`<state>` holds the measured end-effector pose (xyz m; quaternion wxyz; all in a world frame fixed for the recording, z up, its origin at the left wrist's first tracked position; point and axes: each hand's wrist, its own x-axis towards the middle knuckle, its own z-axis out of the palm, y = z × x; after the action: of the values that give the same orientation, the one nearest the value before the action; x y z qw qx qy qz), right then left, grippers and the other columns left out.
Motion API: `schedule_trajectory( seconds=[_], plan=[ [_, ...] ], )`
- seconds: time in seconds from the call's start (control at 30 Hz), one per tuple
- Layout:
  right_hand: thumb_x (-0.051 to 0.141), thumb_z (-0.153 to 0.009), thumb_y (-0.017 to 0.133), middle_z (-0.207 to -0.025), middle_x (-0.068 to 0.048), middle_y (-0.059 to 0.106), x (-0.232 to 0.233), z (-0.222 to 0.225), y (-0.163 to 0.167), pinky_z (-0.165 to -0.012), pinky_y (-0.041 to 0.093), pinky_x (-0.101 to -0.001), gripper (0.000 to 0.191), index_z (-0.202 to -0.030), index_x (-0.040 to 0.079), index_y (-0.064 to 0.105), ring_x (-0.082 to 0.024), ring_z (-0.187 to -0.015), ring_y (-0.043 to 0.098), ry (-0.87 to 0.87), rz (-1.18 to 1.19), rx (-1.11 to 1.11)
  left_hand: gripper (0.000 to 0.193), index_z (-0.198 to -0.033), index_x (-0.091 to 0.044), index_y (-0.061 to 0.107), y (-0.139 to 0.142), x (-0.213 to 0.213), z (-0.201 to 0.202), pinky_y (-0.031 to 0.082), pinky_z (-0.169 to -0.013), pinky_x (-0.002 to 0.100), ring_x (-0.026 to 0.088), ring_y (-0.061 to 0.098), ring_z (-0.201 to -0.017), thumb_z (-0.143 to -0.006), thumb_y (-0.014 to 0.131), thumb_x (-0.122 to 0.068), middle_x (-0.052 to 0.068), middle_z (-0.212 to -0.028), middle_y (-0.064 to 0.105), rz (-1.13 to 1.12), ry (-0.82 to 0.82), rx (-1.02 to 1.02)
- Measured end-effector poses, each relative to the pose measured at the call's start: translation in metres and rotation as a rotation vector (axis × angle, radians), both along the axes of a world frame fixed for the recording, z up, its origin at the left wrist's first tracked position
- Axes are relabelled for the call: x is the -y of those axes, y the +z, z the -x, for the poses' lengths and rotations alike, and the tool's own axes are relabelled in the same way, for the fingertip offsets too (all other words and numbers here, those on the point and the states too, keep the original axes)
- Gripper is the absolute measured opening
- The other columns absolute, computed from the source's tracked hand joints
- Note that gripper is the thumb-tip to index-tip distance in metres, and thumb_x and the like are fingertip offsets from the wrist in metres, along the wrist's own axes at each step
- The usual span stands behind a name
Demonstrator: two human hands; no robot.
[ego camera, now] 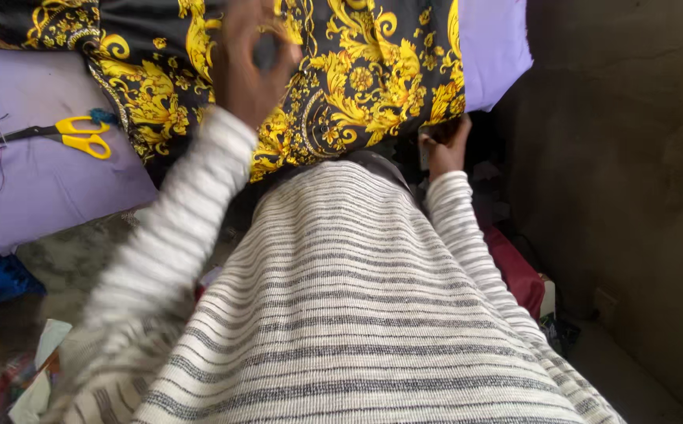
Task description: The person hand-sews at the button placket of a black and gold patterned shirt using a needle and thread, pulling stitches through the fabric. They then cut the thread with yellow-handled scissors, fold the shirt, and set it on the padded work table.
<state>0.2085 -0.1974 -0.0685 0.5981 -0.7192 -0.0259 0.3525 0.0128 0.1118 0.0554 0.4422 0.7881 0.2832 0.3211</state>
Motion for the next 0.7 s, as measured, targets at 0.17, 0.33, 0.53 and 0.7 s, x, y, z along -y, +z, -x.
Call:
schedule_trajectory(
  seconds=[0.17, 0.33, 0.53, 0.7],
  plan=[
    [-0.008, -0.101, 0.081, -0.140, -0.013, 0.081, 0.010, -0.049, 0.005, -0.103, 0.059, -0.0370, 0.056, -0.154, 0.002, 0.067, -0.022, -0.120, 0.079, 0.199, 0.107, -0.017, 0.031, -0.130, -0.002, 0.083, -0.048, 0.092, 0.074, 0.062, -0.117, 0.035, 0.020, 0.081, -0.130, -0.111, 0.089, -0.026, 0.008, -0.135, 0.087, 0.949, 0.002, 0.036],
    [0.024, -0.102, 0.094, -0.119, -0.006, 0.089, 0.019, -0.082, -0.009, -0.102, 0.058, -0.0372, 0.037, -0.131, 0.004, 0.085, -0.022, -0.110, 0.078, 0.596, 0.404, 0.123, 0.030, -0.111, -0.003, 0.092, -0.124, 0.139, 0.163, 0.062, -0.093, 0.031, 0.016, 0.083, -0.098, -0.106, 0.086, -0.032, 0.004, -0.103, 0.090, 0.970, 0.295, -0.559],
    [0.047, -0.115, 0.079, -0.124, -0.011, 0.085, 0.015, -0.102, 0.001, -0.093, 0.061, -0.0440, 0.048, -0.130, 0.001, 0.086, -0.028, -0.103, 0.077, 1.099, 0.521, 0.452, 0.028, -0.106, -0.001, 0.090, -0.157, 0.153, 0.198, 0.054, -0.076, 0.039, 0.016, 0.065, -0.079, -0.101, 0.100, -0.026, 0.004, -0.088, 0.079, 0.981, 0.905, -0.246],
    [0.038, -0.110, 0.076, -0.106, -0.015, 0.088, -0.007, -0.128, 0.070, -0.086, 0.063, -0.0429, 0.039, -0.117, 0.001, 0.085, -0.027, -0.100, 0.083, 0.930, 0.525, -0.192, 0.035, -0.104, -0.002, 0.082, -0.130, 0.125, 0.177, 0.062, -0.073, 0.034, 0.016, 0.076, -0.076, -0.100, 0.098, -0.032, 0.006, -0.090, 0.081, 0.705, 1.123, -0.264]
  ],
)
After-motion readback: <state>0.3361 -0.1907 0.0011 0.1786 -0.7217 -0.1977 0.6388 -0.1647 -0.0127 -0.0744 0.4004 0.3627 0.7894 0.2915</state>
